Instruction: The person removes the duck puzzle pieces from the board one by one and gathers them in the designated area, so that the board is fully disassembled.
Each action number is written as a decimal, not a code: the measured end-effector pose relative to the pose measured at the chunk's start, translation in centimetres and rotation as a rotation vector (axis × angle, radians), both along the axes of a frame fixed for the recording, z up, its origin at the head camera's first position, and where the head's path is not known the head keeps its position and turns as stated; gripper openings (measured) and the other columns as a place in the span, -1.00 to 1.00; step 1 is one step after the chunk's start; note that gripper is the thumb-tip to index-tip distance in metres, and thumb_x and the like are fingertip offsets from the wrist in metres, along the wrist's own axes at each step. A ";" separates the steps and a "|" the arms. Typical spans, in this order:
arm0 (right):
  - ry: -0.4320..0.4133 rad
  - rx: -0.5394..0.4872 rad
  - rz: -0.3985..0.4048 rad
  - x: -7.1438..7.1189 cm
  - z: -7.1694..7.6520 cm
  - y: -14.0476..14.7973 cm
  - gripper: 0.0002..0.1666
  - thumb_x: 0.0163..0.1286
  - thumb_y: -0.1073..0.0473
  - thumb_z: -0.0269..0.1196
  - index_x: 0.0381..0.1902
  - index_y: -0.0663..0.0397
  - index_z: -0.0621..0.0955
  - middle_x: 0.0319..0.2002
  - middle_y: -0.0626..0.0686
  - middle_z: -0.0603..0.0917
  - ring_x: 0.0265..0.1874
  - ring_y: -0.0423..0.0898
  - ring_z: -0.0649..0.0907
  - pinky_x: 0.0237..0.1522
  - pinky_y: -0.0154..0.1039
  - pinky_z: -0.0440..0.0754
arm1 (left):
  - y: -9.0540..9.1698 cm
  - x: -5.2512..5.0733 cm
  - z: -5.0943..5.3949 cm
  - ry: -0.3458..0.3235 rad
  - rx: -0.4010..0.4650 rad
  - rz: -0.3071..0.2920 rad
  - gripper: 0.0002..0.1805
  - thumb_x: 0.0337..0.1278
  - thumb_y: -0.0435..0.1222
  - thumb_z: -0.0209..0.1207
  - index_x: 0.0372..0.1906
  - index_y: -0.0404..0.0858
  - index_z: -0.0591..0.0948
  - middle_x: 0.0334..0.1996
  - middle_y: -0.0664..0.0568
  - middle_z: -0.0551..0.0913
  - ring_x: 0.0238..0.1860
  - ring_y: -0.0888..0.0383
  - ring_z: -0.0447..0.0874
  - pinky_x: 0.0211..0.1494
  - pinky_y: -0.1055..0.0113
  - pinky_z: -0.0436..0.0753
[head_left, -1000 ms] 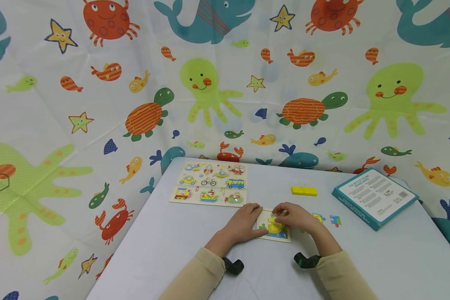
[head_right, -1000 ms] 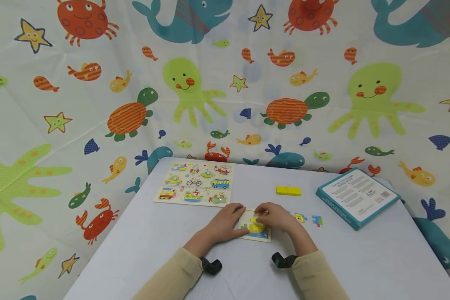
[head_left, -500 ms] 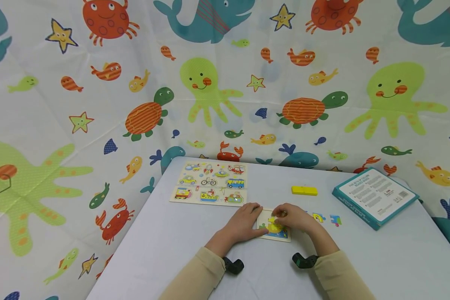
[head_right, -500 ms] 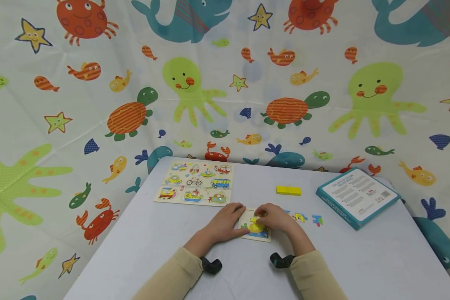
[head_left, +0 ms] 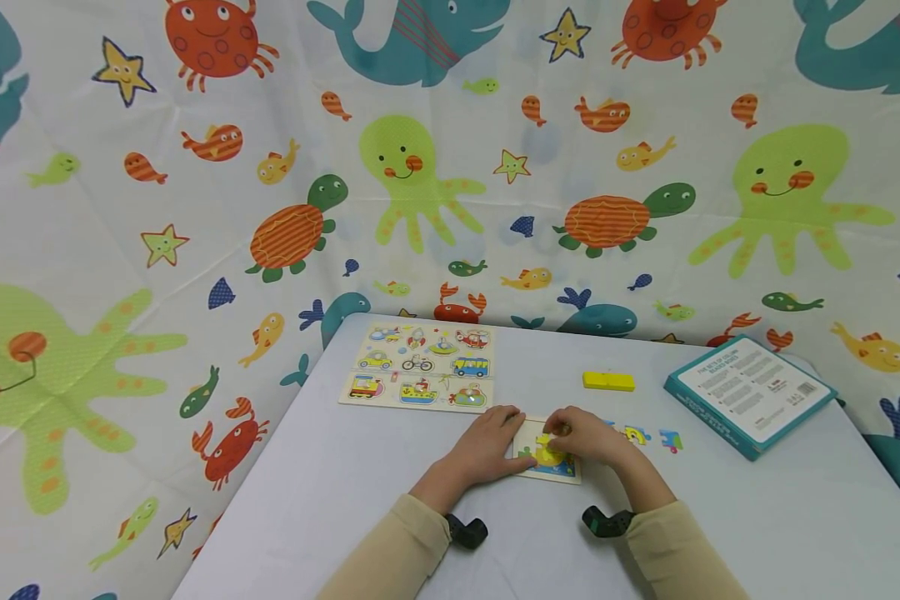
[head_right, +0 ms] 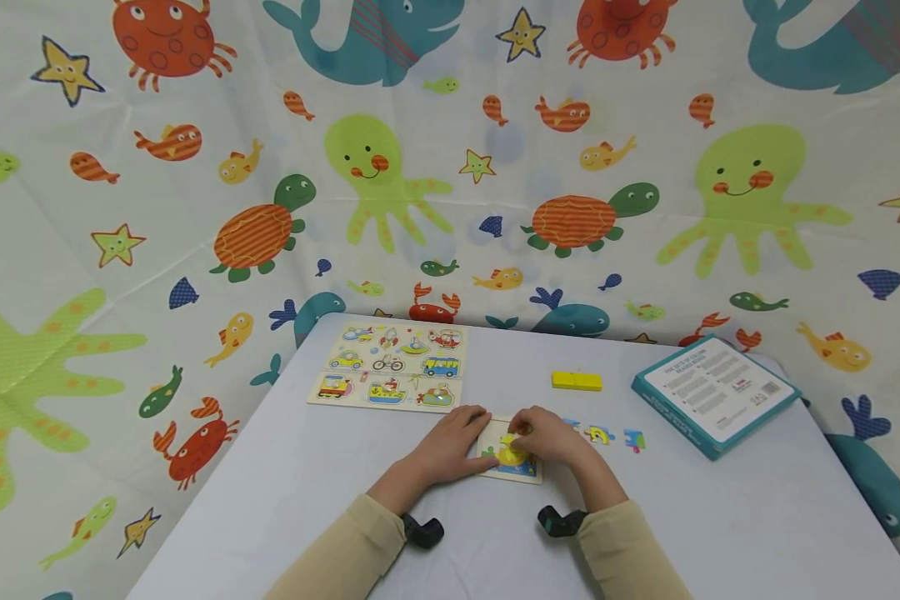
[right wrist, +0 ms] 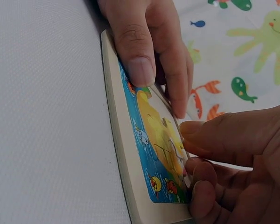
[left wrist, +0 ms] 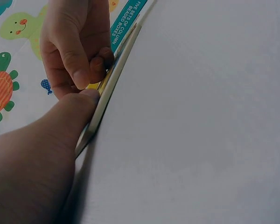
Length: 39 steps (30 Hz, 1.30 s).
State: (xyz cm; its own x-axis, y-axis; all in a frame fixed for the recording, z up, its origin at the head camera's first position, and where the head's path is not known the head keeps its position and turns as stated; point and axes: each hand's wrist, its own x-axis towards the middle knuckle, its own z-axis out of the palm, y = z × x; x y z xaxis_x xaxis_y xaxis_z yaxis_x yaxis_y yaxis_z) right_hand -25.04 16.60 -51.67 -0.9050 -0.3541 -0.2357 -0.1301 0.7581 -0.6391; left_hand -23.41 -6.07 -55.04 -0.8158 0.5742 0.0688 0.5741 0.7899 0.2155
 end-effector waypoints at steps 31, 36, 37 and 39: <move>-0.049 -0.052 -0.070 0.5 0.8 -1.1 -0.83 0.32 0.25 0.28 -0.18 0.00 0.52 -0.29 0.00 0.56 -0.32 -0.08 0.53 -0.27 -0.27 0.53 | 2.5 1.0 -1.0 0.035 -0.020 0.187 -0.08 0.20 0.36 0.01 0.47 -0.18 0.31 0.41 0.01 0.33 0.46 0.08 0.25 0.55 0.19 0.24; -0.049 -0.064 -0.081 0.5 1.0 -1.2 -0.85 0.33 0.30 0.25 -0.18 0.02 0.52 -0.30 0.01 0.56 -0.33 -0.08 0.52 -0.29 -0.27 0.54 | 2.4 1.0 -0.9 0.053 -0.025 0.182 -0.08 0.20 0.37 0.01 0.46 -0.17 0.32 0.40 0.01 0.35 0.46 0.08 0.25 0.55 0.20 0.25; -0.050 -0.069 -0.084 0.6 1.0 -1.2 -0.85 0.33 0.30 0.24 -0.18 0.02 0.53 -0.31 0.01 0.56 -0.33 -0.08 0.52 -0.30 -0.27 0.54 | 2.4 1.0 -0.9 0.053 -0.024 0.182 -0.08 0.20 0.37 0.01 0.46 -0.17 0.33 0.40 0.01 0.35 0.45 0.09 0.26 0.54 0.20 0.26; -0.052 -0.078 -0.093 0.6 1.0 -1.2 -0.86 0.33 0.31 0.24 -0.18 0.02 0.53 -0.31 0.02 0.56 -0.34 -0.08 0.53 -0.30 -0.27 0.54 | 2.3 1.0 -0.7 0.053 -0.021 0.183 -0.08 0.20 0.37 0.01 0.46 -0.17 0.33 0.40 0.01 0.35 0.45 0.08 0.26 0.54 0.19 0.27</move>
State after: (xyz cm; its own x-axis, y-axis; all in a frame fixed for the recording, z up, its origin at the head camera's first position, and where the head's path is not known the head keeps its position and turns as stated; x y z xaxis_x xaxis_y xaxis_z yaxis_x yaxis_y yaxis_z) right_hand -24.45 15.36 -50.64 -0.9221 -0.2887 -0.2577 -0.0272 0.7127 -0.7010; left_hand -22.37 -3.74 -55.78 -0.9023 0.4185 0.1038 0.4307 0.8861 0.1712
